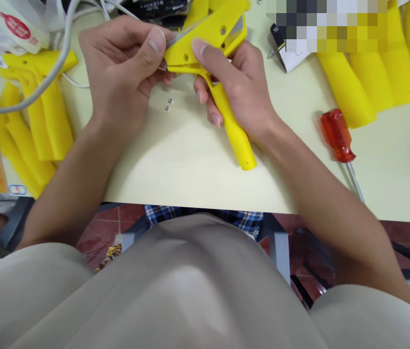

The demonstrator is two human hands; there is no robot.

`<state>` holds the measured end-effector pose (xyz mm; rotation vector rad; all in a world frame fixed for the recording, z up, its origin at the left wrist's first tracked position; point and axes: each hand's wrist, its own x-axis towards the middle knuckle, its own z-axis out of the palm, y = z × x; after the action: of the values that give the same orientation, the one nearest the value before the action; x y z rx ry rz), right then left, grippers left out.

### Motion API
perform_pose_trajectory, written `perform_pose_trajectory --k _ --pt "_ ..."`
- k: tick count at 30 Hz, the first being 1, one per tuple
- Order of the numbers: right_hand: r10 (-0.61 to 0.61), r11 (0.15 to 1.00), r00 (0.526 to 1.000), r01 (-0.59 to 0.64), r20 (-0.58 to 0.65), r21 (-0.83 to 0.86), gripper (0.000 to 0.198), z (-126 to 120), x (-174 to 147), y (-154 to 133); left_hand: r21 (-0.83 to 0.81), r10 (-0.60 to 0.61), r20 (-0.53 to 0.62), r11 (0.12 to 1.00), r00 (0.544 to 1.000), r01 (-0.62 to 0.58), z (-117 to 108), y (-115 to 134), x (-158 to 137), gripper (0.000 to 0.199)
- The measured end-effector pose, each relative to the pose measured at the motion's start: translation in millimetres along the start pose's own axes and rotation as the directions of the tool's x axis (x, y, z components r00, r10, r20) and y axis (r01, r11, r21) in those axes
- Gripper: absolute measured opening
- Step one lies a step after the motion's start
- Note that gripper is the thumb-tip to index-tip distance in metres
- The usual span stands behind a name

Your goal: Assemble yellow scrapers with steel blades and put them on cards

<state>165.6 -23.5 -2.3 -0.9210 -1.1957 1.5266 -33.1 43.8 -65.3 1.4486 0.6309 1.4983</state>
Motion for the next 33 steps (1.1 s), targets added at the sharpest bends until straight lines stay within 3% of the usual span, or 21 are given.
perform_pose_trajectory --k 5,8,12,14,17,20,25,29,33 --pt "0.005 1.0 1.0 -0.005 0.031 -0.015 0.022 -2.2 1.4 1.5 -0.107 -0.18 0.043 0.977 0.983 0.184 -0.4 8.8 -4.1 0.037" --pt "0.016 0.999 0.999 -0.014 0.049 -0.041 0.021 -1.1 2.0 2.5 -0.092 -0.174 0.03 0.98 0.984 0.176 2.9 11.3 -7.2 0.034" --pt "-0.032 0.999 0.998 0.032 0.046 -0.005 0.026 0.4 4.3 6.9 -0.036 -0.049 0.021 0.998 0.999 0.049 2.3 -0.9 -3.6 0.023" --pt "-0.023 1.0 0.998 0.023 0.051 -0.011 0.026 0.4 4.1 7.5 -0.048 0.065 0.067 0.997 0.996 -0.062 -0.9 -10.1 1.4 0.031" --pt "0.022 0.998 0.994 -0.016 0.111 -0.062 0.014 -2.0 2.0 5.7 -0.049 0.306 0.231 0.952 0.924 -0.303 -5.9 -17.2 7.6 0.055" --pt "0.009 0.996 0.984 0.007 0.177 -0.091 0.012 -7.6 1.5 5.5 0.072 0.342 0.347 0.919 0.873 -0.388 -7.9 -14.5 8.1 0.048" --pt "0.036 0.994 0.989 -0.021 0.142 -0.107 0.018 -12.6 4.2 9.4 0.161 0.439 0.228 0.864 0.869 -0.478 -6.0 -12.2 5.6 0.043" --pt "0.006 0.998 0.993 0.002 0.122 -0.067 0.029 -7.6 5.1 11.7 0.171 0.361 0.164 0.906 0.918 -0.387 -2.7 -10.9 3.8 0.038" --pt "-0.011 0.999 0.996 0.014 0.083 -0.038 0.038 -3.0 5.8 12.2 0.211 0.36 0.096 0.904 0.928 -0.373 0.7 -6.3 0.4 0.026"
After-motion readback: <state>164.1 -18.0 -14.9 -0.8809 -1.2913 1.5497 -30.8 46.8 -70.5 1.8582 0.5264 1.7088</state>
